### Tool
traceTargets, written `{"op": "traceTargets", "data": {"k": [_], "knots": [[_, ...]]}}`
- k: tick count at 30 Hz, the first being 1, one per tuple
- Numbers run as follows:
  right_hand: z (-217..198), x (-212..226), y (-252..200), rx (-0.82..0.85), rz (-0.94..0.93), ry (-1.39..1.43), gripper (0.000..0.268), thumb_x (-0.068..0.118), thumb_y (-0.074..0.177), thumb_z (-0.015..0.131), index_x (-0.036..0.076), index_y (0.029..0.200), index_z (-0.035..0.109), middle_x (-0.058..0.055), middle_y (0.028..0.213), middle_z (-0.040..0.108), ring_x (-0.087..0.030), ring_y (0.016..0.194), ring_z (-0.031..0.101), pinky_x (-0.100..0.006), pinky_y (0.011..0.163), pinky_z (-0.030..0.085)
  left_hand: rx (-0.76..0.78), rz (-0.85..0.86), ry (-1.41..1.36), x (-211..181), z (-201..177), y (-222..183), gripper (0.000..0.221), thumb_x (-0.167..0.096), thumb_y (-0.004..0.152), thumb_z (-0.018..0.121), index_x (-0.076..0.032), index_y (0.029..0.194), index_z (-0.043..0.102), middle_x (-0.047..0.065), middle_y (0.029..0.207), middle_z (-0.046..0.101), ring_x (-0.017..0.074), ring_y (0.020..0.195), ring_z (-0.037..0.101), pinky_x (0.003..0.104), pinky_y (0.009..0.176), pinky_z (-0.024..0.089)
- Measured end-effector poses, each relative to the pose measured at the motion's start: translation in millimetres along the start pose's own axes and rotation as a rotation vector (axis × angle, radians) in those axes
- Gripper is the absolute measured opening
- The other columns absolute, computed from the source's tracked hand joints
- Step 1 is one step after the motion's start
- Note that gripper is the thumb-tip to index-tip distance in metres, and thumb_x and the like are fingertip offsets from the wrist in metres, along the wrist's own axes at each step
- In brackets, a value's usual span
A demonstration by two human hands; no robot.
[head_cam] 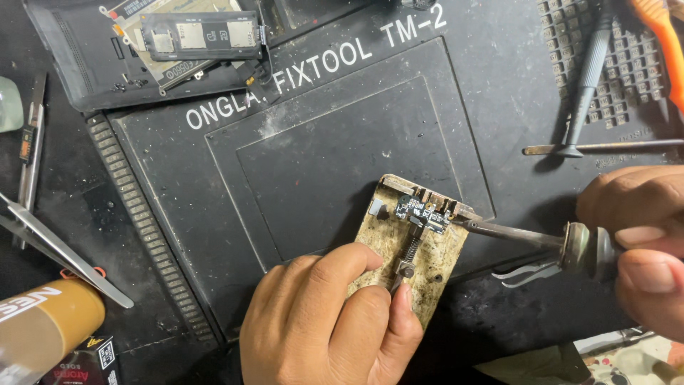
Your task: The person solders a small circuit board, cleans the component with a brush, and then uses a magnifying glass to look at the work.
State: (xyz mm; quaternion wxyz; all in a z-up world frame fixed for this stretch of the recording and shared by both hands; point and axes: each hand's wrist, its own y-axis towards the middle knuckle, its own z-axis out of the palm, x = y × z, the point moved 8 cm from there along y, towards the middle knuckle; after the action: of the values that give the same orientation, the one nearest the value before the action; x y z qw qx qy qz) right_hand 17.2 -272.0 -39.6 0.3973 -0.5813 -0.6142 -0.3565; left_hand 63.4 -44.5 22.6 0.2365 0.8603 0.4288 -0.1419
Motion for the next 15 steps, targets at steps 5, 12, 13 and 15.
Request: {"op": "traceTargets", "data": {"k": [5,12,13,15], "knots": [[-3.8,0.5,1.3,-0.047,-0.041,0.052,0.024,0.025,0.083,0.045,0.014,0.064,0.035,0.0,0.046,0.036,-0.018,0.039,0.041,-0.028,0.044,0.041,-0.006,0.059,0.0,-1.2,-1.0,-1.1,0.035,-0.023,0.1,0.052,-0.012,0.066,0.05,0.004,0.092,0.067,0.0197,0.059,0.05,0.035,0.052,0.039],[-17.4,20.6,-18.7,-0.15,-0.457,0.111,0.03,0.015,0.1,0.053,0.022,0.128,0.048,-0.002,0.079,0.047,-0.02,0.061,0.045,-0.031,0.069,0.059,-0.044,0.272,-0.009,3.5,-22.7,-1.0,0.023,-0.019,0.098,0.069,-0.01,0.078,0.063,0.007,0.098,0.07,0.026,0.081,0.067,0.039,0.067,0.045],[-23.3,38.9,-17.0,-0.336,-0.558,0.078,0.009,0.016,0.101,0.045,0.012,0.099,0.037,-0.005,0.069,0.036,-0.02,0.053,0.037,-0.035,0.059,0.043,-0.036,0.277,-0.025,6.9,-23.9,-0.6,0.019,-0.015,0.097,0.072,-0.007,0.081,0.066,0.01,0.1,0.071,0.028,0.087,0.068,0.041,0.074,0.047],[-25.5,51.6,-21.5,-0.549,-0.671,0.022,0.037,0.016,0.102,0.037,0.002,0.07,0.028,-0.009,0.059,0.025,-0.021,0.046,0.029,-0.041,0.05,0.027,-0.043,0.315,-0.045,11.2,-24.1,-2.8,0.015,-0.012,0.095,0.075,-0.004,0.085,0.069,0.012,0.102,0.071,0.03,0.093,0.069,0.043,0.08,0.048]]}}
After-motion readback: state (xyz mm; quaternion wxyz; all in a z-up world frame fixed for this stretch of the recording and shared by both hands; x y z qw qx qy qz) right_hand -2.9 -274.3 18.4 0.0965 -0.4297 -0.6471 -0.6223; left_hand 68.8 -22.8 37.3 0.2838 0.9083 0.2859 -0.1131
